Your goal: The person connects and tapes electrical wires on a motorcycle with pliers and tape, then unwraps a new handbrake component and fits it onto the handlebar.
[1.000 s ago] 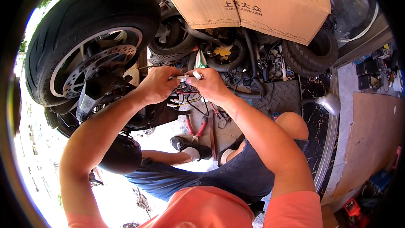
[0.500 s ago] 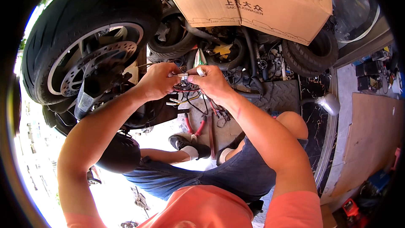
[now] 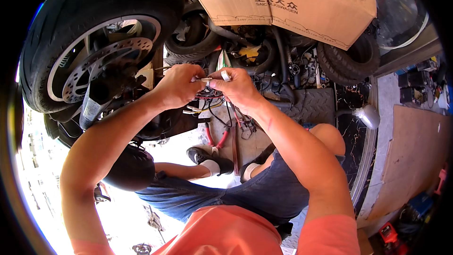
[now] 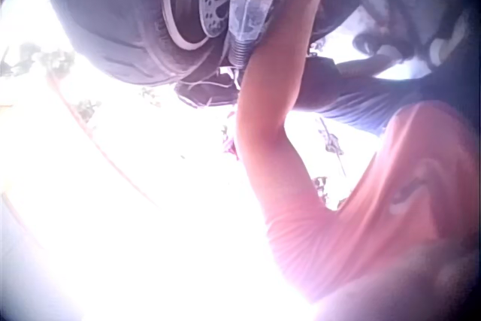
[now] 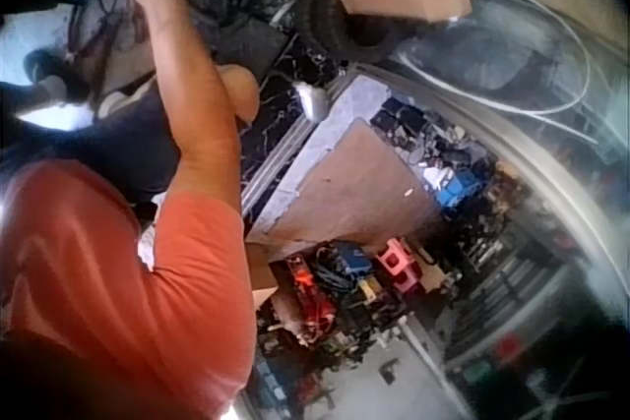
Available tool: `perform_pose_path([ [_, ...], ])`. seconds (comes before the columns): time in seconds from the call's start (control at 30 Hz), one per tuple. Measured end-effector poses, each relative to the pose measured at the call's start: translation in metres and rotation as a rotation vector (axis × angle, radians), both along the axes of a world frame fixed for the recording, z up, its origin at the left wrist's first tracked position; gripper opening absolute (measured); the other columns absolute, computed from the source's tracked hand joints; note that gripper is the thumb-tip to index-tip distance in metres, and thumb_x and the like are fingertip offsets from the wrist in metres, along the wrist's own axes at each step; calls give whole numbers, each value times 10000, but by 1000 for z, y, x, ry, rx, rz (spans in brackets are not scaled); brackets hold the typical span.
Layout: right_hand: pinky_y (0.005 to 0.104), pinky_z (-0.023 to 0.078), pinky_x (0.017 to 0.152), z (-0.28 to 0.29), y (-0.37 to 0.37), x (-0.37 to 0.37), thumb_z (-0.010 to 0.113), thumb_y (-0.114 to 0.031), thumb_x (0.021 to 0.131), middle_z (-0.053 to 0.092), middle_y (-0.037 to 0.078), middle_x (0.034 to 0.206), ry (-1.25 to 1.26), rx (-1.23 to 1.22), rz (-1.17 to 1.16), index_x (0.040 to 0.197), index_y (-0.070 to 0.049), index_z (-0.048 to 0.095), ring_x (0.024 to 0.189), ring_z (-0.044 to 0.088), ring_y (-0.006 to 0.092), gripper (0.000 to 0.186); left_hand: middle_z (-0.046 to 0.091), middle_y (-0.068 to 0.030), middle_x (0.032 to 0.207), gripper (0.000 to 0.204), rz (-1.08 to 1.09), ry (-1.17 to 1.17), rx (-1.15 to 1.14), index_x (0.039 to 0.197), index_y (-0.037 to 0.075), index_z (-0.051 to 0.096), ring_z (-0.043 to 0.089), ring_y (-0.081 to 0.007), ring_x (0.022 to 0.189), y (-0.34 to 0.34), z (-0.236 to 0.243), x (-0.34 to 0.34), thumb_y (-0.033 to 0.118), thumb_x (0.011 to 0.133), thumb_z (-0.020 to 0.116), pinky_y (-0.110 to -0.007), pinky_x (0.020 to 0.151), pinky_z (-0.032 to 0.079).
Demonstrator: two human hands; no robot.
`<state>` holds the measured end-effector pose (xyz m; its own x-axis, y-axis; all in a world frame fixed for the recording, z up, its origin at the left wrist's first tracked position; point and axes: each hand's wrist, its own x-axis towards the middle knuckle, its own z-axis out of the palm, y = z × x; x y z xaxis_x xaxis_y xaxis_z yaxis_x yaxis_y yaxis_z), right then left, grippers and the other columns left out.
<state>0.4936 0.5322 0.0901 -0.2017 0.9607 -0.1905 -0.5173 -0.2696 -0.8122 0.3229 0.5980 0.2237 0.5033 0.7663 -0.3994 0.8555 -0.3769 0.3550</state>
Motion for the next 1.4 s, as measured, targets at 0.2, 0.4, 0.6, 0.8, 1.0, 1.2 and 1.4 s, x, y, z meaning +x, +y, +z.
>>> perform_pose_path([
  [0.2, 259, 297, 446, 4, 12, -2, 759, -99, 998, 562, -39, 674, 2, -165, -29, 1088, -30, 763, 501, 395, 44, 114, 726, -248, 1055, 288, -78, -143, 222, 1152, -8, 741, 741, -374, 1024, 3, -12, -4, 159, 928, 670, -460, 868, 560],
  [0.4, 294, 293, 426, -11, 21, 3, 760, -98, 989, 572, -38, 674, -154, -239, -70, 1043, -48, 785, 487, 403, 60, 77, 687, -169, 1109, 83, -132, 183, 316, 971, 21, 687, 664, -407, 1094, -4, 3, -9, 44, 900, 650, -486, 946, 536],
  [0.6, 316, 369, 448, -17, 20, 3, 775, -126, 966, 619, -17, 698, -237, -211, -37, 1033, -41, 783, 506, 474, 90, 108, 744, -168, 1191, 232, -383, 489, 404, 1089, 40, 776, 692, -378, 1168, -12, 14, -11, 79, 875, 697, -472, 988, 567],
  [0.8, 407, 569, 709, -10, 12, -9, 820, -274, 909, 762, 150, 841, -698, 127, -246, 1058, -38, 779, 740, 725, 278, 282, 792, -213, 1076, 215, -275, 665, 279, 1013, 32, 798, 733, -387, 1131, -8, 11, -6, 126, 848, 696, -472, 957, 588],
  [1.0, 504, 570, 867, 10, -5, -24, 735, -299, 965, 782, 217, 994, -823, 471, -93, 1138, -81, 784, 956, 760, 395, 283, 762, -282, 1003, 236, -125, 407, 198, 997, -16, 767, 735, -459, 1041, -5, 14, -10, 114, 831, 661, -524, 913, 583],
  [1.2, 446, 579, 820, 19, -3, -22, 733, -281, 984, 781, 234, 991, -790, 452, 140, 1162, -32, 774, 919, 785, 351, 309, 757, -263, 1015, 216, -226, 272, 105, 1015, 2, 752, 716, -461, 1062, -8, 9, -15, 132, 871, 655, -546, 900, 560],
  [1.4, 460, 498, 677, 20, -24, -23, 754, -256, 996, 693, 241, 808, -857, 472, 138, 1037, -20, 750, 705, 664, 384, 239, 709, -254, 886, 331, -347, 267, -13, 982, -11, 742, 696, -476, 894, -11, 6, -20, 318, 956, 725, -536, 779, 532],
])
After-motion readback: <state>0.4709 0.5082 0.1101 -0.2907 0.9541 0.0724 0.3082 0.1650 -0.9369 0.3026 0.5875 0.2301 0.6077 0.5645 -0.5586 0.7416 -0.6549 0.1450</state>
